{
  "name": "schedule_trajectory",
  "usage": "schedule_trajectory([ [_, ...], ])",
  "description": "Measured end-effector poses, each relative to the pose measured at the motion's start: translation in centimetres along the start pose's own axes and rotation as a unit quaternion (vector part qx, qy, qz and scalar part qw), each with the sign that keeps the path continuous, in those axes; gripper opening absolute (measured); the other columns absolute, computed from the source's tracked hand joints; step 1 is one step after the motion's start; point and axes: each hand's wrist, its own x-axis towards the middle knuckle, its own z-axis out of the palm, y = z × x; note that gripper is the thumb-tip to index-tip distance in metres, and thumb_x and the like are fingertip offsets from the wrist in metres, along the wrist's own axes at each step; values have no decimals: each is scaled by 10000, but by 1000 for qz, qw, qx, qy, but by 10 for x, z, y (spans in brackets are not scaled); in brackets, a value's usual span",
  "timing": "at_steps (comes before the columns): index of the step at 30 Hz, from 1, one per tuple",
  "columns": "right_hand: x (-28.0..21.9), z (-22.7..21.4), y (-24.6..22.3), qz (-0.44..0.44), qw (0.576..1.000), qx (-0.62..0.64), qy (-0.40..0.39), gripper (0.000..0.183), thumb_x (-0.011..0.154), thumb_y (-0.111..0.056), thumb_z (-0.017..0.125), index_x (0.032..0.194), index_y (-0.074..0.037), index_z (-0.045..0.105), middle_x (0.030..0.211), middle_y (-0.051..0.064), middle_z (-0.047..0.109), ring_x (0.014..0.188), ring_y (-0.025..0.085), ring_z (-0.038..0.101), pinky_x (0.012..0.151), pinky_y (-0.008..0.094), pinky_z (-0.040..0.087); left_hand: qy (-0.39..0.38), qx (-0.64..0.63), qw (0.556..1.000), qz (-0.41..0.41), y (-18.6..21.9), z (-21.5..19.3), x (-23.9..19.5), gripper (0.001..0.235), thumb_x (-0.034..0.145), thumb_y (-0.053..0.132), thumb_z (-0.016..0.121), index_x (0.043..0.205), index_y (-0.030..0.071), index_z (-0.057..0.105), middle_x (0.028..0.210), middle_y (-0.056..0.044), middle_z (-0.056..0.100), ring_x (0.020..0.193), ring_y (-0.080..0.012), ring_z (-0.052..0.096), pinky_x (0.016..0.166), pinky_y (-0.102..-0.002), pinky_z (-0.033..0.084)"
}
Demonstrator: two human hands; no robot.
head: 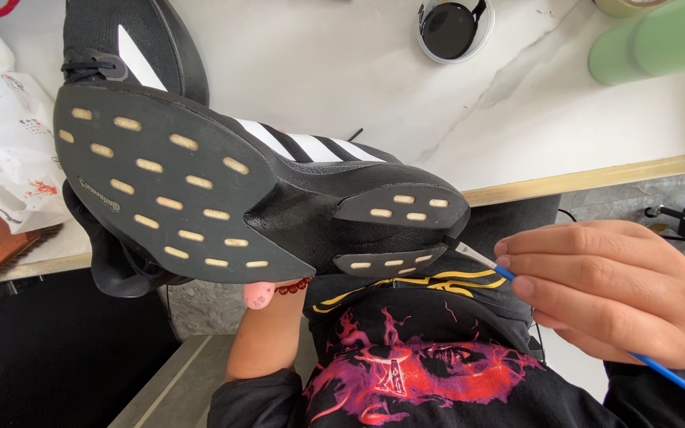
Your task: The person applies black liquid to the sole of a shoe with a brush. They dip the brush into a container and paint the recessed areas of the outsole.
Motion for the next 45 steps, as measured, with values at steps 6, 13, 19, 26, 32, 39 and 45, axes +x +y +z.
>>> schedule_trajectory([
  [6,3,5,3,-33,999,-3,-1,221,882,-4,718,1053,73,601,925,207,697,909,388,740,685,442,623,24,-17,1000,8,-19,-45,-25,1056,735,592,894,1528,10,509,1446,-82,553,1290,-228,536,1164,-379,436],
  [13,1,8,5,-32,999,-17,2,240,892,-43,725,1063,71,600,917,204,692,904,382,742,673,434,617,245,20,964,-98,-8,-30,-23,1061,750,577,904,1519,39,408,1500,-122,486,1339,-276,485,1166,-431,407],
  [19,-6,7,4,-14,1000,-23,-6,263,891,-52,735,1072,87,603,911,197,689,904,385,744,669,441,613,15,4,1000,10,-4,-5,-4,1102,694,563,930,1554,63,454,1538,-95,512,1376,-278,516,1176,-453,447],
  [26,-7,5,1,-26,1000,0,11,236,895,-44,709,1072,68,600,936,204,695,923,393,747,699,450,629,14,-3,1000,14,-6,-7,-2,1077,712,558,920,1550,64,455,1535,-91,512,1378,-274,514,1180,-453,446],
  [32,-2,15,1,-38,999,9,27,237,903,-35,716,1077,71,595,945,206,692,931,390,750,700,446,637,13,-6,1000,12,-6,-5,1,1056,727,553,910,1546,65,457,1532,-88,512,1379,-271,513,1184,-453,445],
  [39,-3,18,2,-31,999,-13,36,272,870,30,732,1096,74,587,959,199,690,927,387,747,692,429,627,17,-8,1000,10,-4,0,10,1032,745,549,900,1543,65,459,1528,-84,511,1380,-267,512,1188,-453,445],
  [45,-5,19,2,-23,999,-27,24,281,886,18,719,1119,93,582,965,217,692,935,403,743,698,435,625,24,-8,1000,13,-1,-1,10,1011,760,544,891,1539,66,460,1525,-81,511,1381,-264,510,1192,-453,444],
])
